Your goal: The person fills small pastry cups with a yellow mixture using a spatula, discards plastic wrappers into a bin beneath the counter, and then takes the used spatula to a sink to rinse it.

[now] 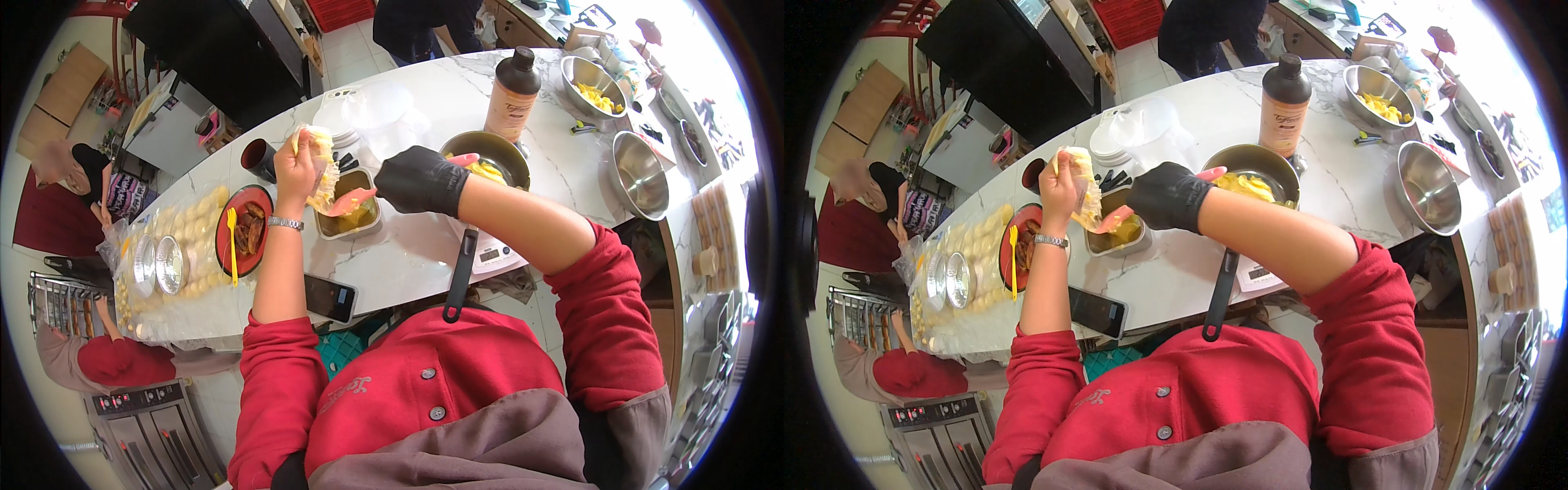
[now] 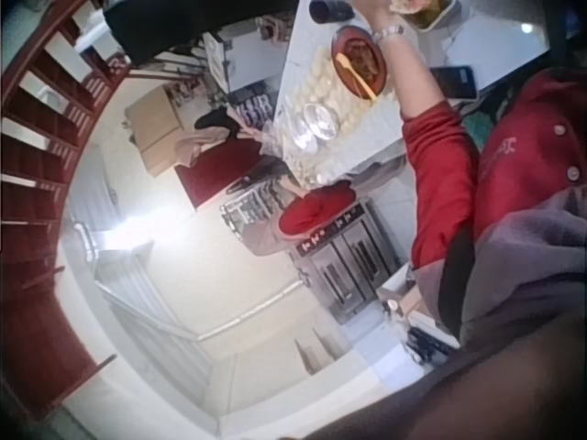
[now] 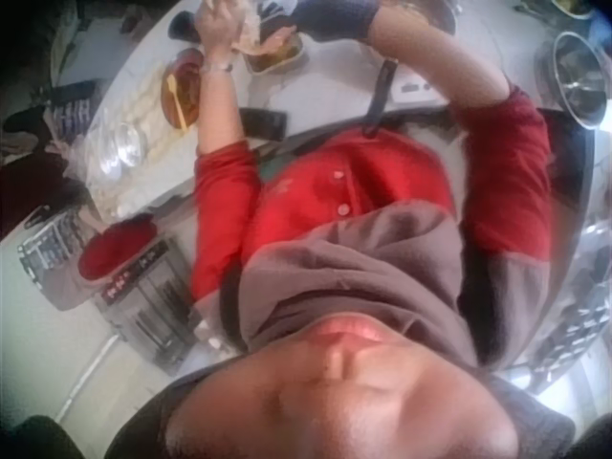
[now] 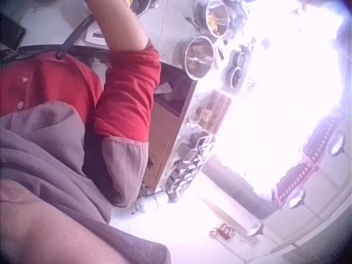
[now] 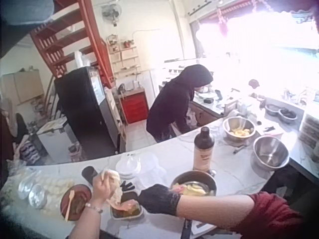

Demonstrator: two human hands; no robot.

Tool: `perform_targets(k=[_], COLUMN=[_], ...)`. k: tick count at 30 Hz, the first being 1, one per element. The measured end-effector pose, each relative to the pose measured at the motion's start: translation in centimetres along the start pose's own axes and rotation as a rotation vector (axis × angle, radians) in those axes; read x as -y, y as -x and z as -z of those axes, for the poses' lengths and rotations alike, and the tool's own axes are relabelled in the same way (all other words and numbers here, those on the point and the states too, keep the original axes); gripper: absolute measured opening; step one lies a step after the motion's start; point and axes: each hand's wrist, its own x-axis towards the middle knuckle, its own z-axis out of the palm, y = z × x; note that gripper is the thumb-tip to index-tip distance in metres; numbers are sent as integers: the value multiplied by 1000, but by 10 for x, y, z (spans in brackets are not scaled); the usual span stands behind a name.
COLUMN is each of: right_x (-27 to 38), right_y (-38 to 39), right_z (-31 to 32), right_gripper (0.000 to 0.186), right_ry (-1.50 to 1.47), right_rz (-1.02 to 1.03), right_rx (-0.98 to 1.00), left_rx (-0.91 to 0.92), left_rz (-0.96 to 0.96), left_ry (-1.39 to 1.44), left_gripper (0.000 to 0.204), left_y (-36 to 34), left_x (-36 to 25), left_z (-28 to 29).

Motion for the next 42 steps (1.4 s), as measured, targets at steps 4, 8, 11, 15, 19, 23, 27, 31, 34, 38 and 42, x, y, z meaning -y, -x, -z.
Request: perform_targets(k=[4,8,11,15,19,23,27,31,34,38,42], right_x=[-9,-31,-33,-30,-31,-29,-14,2,1,5,11], right_y=[16,28,34,41,35,25,19,15,11,13,13], right_z=[-5,-11,-8,-3,2,3,14,12,-1,-3,5], right_gripper=[27,33,34,35,36,35,31,29,29,27,23], right_ry=[-28,-267,-537,-709,-731,-666,-398,-134,-59,-2,-38], right_rz=[7,-101,-185,-209,-224,-168,-203,-218,-195,-170,-138], right_rx=[-7,82,158,119,65,-113,-199,-221,-251,-202,-239], left_rx=[-55,-57,-59,-50,50,117,68,137,63,127,242], left_rz=[42,128,219,209,258,232,145,194,230,285,322], left_ry=[64,156,292,310,282,235,192,200,269,302,455], left_gripper=[46,47,49,51,50,47,44,44,44,46,50], left_y=[0,-3,1,2,3,3,0,-2,-3,-1,3], left_x=[-4,-9,-12,-18,-24,-16,-17,-15,-26,-20,-22], left_z=[15,25,33,38,33,23,1,-6,-15,-13,-17])
